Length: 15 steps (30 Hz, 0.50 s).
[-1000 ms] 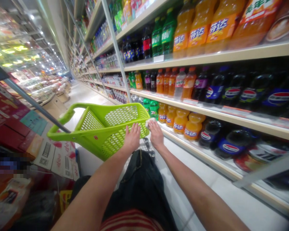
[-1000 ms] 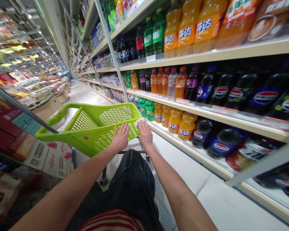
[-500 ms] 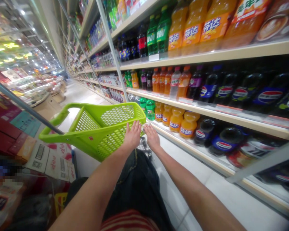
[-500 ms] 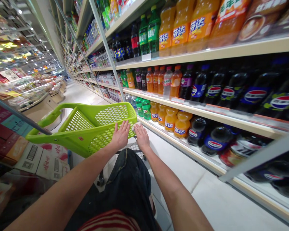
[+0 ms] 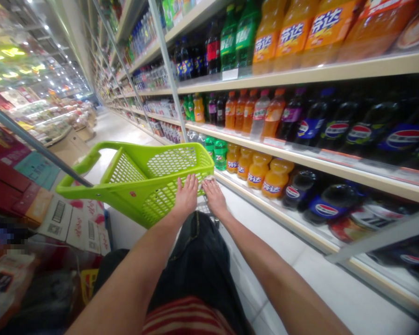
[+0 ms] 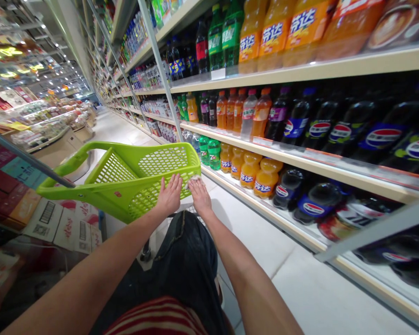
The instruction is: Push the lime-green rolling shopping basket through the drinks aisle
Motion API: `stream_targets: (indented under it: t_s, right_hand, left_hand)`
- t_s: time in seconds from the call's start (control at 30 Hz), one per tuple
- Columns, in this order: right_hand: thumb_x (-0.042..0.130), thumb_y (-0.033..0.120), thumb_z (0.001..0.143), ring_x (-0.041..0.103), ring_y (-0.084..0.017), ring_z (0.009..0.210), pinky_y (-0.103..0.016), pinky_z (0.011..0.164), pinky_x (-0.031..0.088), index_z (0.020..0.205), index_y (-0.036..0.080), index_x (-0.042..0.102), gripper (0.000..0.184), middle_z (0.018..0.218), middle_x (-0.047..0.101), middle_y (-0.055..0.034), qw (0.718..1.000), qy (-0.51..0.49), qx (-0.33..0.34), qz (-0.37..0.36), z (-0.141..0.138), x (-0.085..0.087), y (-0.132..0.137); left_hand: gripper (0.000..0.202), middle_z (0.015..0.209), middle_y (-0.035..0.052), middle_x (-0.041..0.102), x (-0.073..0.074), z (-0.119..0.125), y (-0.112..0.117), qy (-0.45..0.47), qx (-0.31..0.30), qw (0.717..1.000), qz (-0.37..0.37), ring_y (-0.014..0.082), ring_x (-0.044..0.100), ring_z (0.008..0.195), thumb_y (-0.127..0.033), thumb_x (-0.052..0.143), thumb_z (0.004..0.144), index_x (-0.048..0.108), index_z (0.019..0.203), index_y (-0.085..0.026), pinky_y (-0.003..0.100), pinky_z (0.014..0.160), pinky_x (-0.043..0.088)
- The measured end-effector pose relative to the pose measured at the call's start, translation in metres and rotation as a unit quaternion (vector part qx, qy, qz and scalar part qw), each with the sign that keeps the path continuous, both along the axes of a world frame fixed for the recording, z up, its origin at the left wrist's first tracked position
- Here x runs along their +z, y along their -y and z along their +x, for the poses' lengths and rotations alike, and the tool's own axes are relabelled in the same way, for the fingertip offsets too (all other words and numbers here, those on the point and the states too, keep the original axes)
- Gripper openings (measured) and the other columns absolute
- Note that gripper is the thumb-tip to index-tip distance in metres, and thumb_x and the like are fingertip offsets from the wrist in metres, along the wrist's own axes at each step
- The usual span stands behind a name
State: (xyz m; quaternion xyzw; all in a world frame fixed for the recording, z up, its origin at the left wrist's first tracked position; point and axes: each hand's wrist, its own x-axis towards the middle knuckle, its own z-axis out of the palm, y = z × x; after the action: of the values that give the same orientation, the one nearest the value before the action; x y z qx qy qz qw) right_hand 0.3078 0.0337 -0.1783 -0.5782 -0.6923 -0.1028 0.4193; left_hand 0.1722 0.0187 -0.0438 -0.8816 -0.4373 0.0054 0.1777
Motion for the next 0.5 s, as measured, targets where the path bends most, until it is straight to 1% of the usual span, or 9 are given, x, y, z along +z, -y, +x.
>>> stream_targets:
  t_s: [0.03,0.1,0.17,0.27,0.3,0.33,0.37,0.4,0.5]
  right_hand:
    - [0.034,0.001,0.080,0.026,-0.021,0.134,-0.047,0.104,0.033,0.126,0.015,0.049,0.051,0.131,0.050,-0.0101,1.000,0.000,0.005,-0.003,0.001,-0.002,0.003]
    - [0.034,0.001,0.080,0.026,-0.020,0.134,-0.046,0.104,0.035,0.127,0.016,0.049,0.052,0.131,0.050,-0.0096,1.000,0.001,0.012,0.005,0.000,0.006,0.006]
    - [0.032,0.001,0.080,0.022,-0.020,0.135,-0.044,0.106,0.033,0.129,0.015,0.046,0.053,0.133,0.048,-0.0087,0.999,-0.002,0.012,0.031,-0.004,0.025,0.006]
    - [0.030,0.002,0.082,0.016,-0.019,0.136,-0.044,0.109,0.028,0.131,0.015,0.044,0.052,0.137,0.043,-0.0067,0.997,-0.009,0.008,0.075,-0.016,0.058,-0.001]
    - [0.030,0.002,0.082,0.016,-0.018,0.137,-0.044,0.110,0.027,0.131,0.015,0.044,0.052,0.138,0.043,-0.0061,0.997,-0.009,0.010,0.079,-0.020,0.064,-0.004]
    - [0.030,0.002,0.082,0.016,-0.018,0.137,-0.044,0.110,0.027,0.131,0.016,0.044,0.052,0.138,0.043,-0.0057,0.997,-0.007,0.014,0.076,-0.025,0.067,-0.007]
    - [0.030,0.002,0.082,0.017,-0.018,0.136,-0.044,0.109,0.027,0.131,0.017,0.044,0.053,0.137,0.043,-0.0055,0.998,-0.004,0.019,0.067,-0.028,0.066,-0.010]
    - [0.031,0.001,0.082,0.019,-0.018,0.136,-0.044,0.109,0.028,0.131,0.017,0.044,0.053,0.137,0.044,-0.0056,0.998,-0.001,0.023,0.055,-0.031,0.060,-0.011]
    - [0.033,-0.001,0.080,0.024,-0.020,0.134,-0.045,0.107,0.032,0.129,0.016,0.046,0.053,0.134,0.047,-0.0078,0.999,0.016,0.033,0.013,-0.032,0.028,-0.007]
  left_hand:
    - [0.060,0.148,0.0108,0.021,-0.001,-0.003,0.001,-0.001,0.003,1.000,-0.006,0.0225,0.013,0.137,-0.013,0.032,0.079,0.026,0.138,-0.010,0.055,0.109,0.006]
    - [0.060,0.148,0.0112,0.021,-0.002,-0.009,0.003,-0.001,0.015,1.000,-0.012,0.0229,0.014,0.137,-0.013,0.030,0.079,0.026,0.138,-0.009,0.055,0.109,0.007]
    - [0.060,0.148,0.0113,0.021,0.000,-0.015,0.003,0.004,0.028,1.000,-0.010,0.0229,0.014,0.137,-0.011,0.029,0.079,0.027,0.138,-0.008,0.055,0.109,0.007]
    - [0.060,0.148,0.0113,0.021,0.005,-0.024,0.001,0.012,0.040,0.999,0.002,0.0227,0.013,0.137,-0.010,0.030,0.078,0.026,0.138,-0.008,0.056,0.109,0.007]
    - [0.061,0.149,0.0112,0.020,0.006,-0.027,0.000,0.014,0.042,0.999,0.007,0.0228,0.013,0.138,-0.010,0.030,0.077,0.026,0.138,-0.008,0.056,0.109,0.006]
    - [0.062,0.149,0.0112,0.020,0.008,-0.029,-0.001,0.016,0.044,0.999,0.012,0.0228,0.012,0.138,-0.010,0.031,0.077,0.026,0.138,-0.008,0.056,0.109,0.006]
    - [0.062,0.149,0.0113,0.020,0.008,-0.032,-0.001,0.017,0.047,0.999,0.016,0.0228,0.012,0.138,-0.010,0.031,0.077,0.026,0.138,-0.008,0.056,0.109,0.005]
    - [0.062,0.149,0.0113,0.020,0.009,-0.034,0.000,0.019,0.049,0.998,0.018,0.0229,0.012,0.138,-0.011,0.032,0.077,0.025,0.138,-0.008,0.056,0.109,0.005]
    - [0.062,0.149,0.0112,0.019,0.006,-0.041,0.004,0.023,0.049,0.998,0.020,0.0226,0.012,0.138,-0.011,0.031,0.077,0.025,0.138,-0.008,0.056,0.109,0.005]
